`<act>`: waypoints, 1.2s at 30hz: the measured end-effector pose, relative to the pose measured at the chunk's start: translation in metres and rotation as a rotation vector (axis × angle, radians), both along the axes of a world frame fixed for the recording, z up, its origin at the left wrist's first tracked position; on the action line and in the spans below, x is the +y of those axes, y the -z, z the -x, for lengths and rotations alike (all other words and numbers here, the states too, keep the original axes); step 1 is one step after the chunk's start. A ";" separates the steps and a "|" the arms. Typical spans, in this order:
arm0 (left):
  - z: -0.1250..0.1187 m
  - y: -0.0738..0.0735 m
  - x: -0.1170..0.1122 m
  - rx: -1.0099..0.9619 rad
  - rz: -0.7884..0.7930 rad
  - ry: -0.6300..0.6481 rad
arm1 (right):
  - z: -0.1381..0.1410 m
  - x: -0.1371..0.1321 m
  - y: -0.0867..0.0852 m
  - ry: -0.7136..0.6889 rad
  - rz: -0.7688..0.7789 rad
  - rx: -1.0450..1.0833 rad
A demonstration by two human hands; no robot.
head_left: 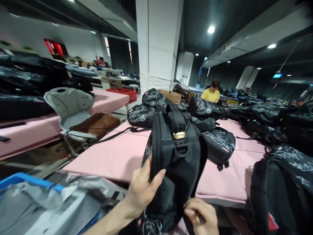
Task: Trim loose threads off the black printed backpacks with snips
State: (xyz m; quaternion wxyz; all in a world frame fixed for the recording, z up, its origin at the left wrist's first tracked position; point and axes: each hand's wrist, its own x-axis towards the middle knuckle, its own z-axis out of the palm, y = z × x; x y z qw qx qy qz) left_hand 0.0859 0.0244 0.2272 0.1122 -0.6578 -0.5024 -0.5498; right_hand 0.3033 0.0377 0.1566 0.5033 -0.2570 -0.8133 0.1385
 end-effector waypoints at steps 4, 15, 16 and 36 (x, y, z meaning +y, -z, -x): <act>-0.006 0.038 0.016 0.159 -0.115 -0.071 | -0.017 0.033 -0.049 0.272 0.053 0.184; -0.010 0.042 0.005 0.210 -0.147 -0.092 | 0.008 0.095 -0.147 0.137 0.034 -0.103; -0.009 0.045 0.005 0.206 -0.143 -0.095 | 0.009 0.095 -0.147 0.142 0.033 -0.095; 0.057 0.036 0.007 0.238 -0.016 0.187 | -0.007 0.139 -0.154 0.495 -0.028 -0.098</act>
